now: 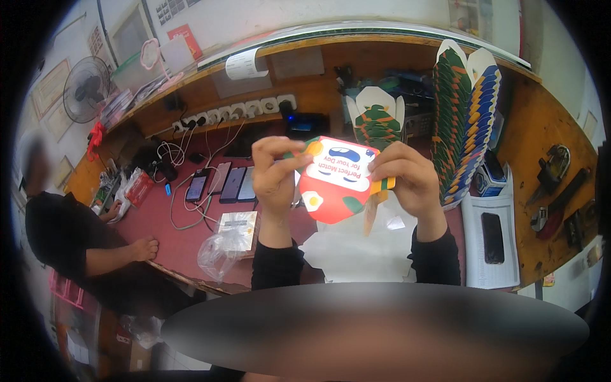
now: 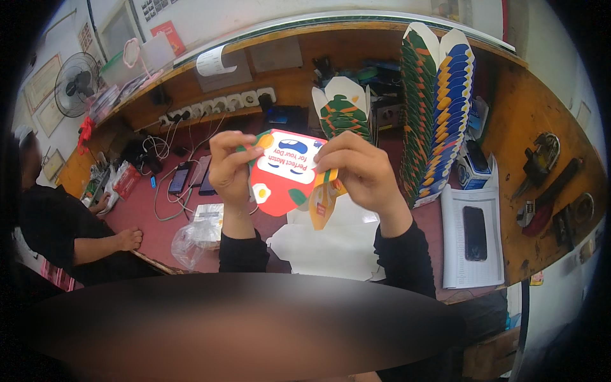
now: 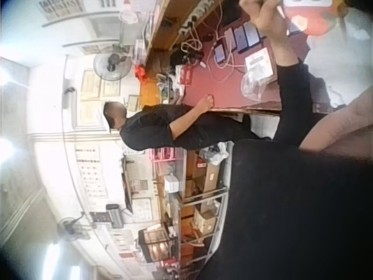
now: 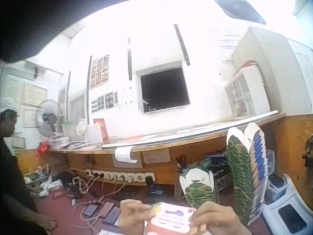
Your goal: The person folds flat white paper cutouts into small decorative boxes, tucks flaps to form the shape, and places the finished boxes on the counter. They repeat this process with multiple units, handling each piece by hand.
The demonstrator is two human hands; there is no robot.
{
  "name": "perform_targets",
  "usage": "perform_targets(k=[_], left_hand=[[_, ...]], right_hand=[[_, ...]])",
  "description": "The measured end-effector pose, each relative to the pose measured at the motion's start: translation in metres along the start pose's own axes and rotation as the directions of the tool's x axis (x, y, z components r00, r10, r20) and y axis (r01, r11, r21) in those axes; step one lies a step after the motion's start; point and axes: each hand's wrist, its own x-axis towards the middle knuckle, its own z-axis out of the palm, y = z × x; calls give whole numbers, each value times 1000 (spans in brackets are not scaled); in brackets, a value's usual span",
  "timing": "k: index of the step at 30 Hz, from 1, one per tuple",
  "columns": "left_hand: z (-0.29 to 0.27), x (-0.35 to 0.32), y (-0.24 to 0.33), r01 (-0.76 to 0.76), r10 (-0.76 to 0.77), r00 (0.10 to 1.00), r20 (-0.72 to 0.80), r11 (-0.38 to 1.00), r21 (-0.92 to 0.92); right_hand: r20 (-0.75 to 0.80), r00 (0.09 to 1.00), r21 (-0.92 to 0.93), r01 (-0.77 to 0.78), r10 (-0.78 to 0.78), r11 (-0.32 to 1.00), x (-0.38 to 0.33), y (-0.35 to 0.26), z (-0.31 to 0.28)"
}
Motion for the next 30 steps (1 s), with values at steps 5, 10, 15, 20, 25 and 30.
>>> perform_targets(k=[5, 10, 15, 20, 25, 30], left_hand=[[-10, 4, 8, 223, -224, 974, -37, 975, -20], [-9, 7, 4, 319, -315, 945, -87, 947, 34], [-21, 10, 10, 634, -670, 742, 15, 695, -338], [-26, 14, 55, 888, -595, 448, 667, 211, -408], [-14, 24, 74, 926, -673, 287, 682, 11, -378], [-22, 29, 76, 896, -691, 362, 626, 72, -439]], right_hand=[[-48, 987, -124, 149, -156, 981, 7, -17, 9], [-160, 985, -201, 34, -67, 979, 2, -22, 13], [-245, 969, -278, -40, -31, 960, 2, -16, 10], [-220, 975, -333, -33, -43, 942, 3, -16, 16], [-175, 983, -273, 8, -58, 962, 1, -25, 19], [-68, 989, -206, 117, -133, 972, 4, -25, 18]])
